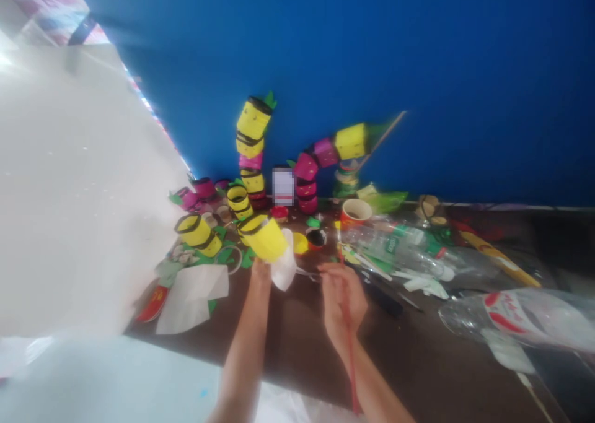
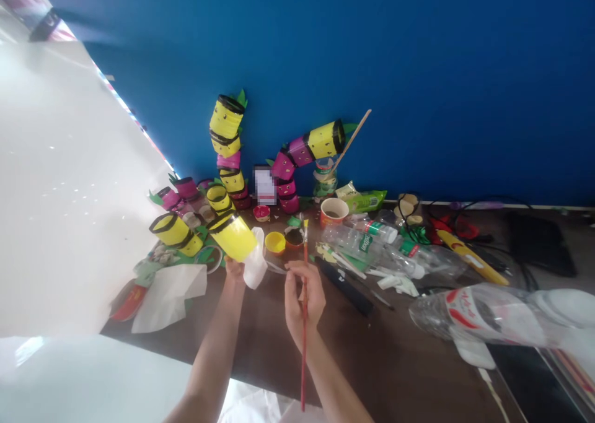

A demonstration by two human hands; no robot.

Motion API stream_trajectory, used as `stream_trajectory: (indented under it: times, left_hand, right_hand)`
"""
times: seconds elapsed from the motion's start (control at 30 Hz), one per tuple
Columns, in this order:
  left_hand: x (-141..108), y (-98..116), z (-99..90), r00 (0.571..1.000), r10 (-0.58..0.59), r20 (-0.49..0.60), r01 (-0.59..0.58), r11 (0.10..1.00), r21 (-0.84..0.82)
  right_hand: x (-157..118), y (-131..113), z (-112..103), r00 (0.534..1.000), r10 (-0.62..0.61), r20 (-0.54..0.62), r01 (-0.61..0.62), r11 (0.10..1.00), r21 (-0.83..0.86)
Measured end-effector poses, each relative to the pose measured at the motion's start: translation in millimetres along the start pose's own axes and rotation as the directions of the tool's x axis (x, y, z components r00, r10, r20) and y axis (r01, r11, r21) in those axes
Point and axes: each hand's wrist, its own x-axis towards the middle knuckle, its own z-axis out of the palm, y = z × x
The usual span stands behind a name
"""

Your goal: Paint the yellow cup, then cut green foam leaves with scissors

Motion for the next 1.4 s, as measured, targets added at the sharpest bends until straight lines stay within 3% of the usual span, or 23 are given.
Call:
stream_trajectory:
  times: [0.13, 0.3, 0.5, 0.63, 0.8, 0.97, 1.17, 1.4]
  left_hand:
    - [-11, 11, 18.5, 0.999, 0.041, 0.015, -0.041, 0.999, 0.017]
    - [-20, 15, 46.7, 0.987, 0.14, -0.076, -0.134, 0.988, 0.078]
    - [-27, 14, 54.0, 0.969, 0.246, -0.03, -0.238, 0.957, 0.164]
    - [-42, 11, 58.3, 0.975, 0.208, -0.078, -0.198, 0.973, 0.118]
    - [-62, 12, 68.3, 0.987, 0.124, -0.098, -0.119, 0.992, 0.051]
    - [-70, 13, 65.2, 0.991, 0.093, -0.093, -0.091, 0.995, 0.033]
    - [-69, 10, 56.3, 0.998, 0.047, -0.039, -0.046, 0.999, 0.011]
    - [-75, 8, 43.0, 0.999, -0.019, -0.036, 0.019, 1.0, -0.008]
  right_hand:
    - [2, 0, -8, 1.0, -0.006, -0.022, 0.005, 0.999, -0.041]
    - [2, 3, -14, 1.0, 0.013, 0.004, -0.013, 0.998, -0.067]
    - [1, 2, -15, 0.999, 0.049, 0.011, -0.048, 0.997, -0.067]
    - [0, 3, -5, 0.989, 0.145, 0.021, -0.145, 0.989, -0.004]
    - [-5, 7, 3, 0.945, 0.302, 0.127, -0.319, 0.938, 0.137]
    - [-8, 7, 2, 0.914, 0.402, 0.052, -0.405, 0.902, 0.152]
    - [-5, 9, 2, 0.901, 0.422, -0.098, -0.397, 0.895, 0.205]
    - [2, 2, 4, 0.887, 0.427, -0.177, -0.363, 0.88, 0.305]
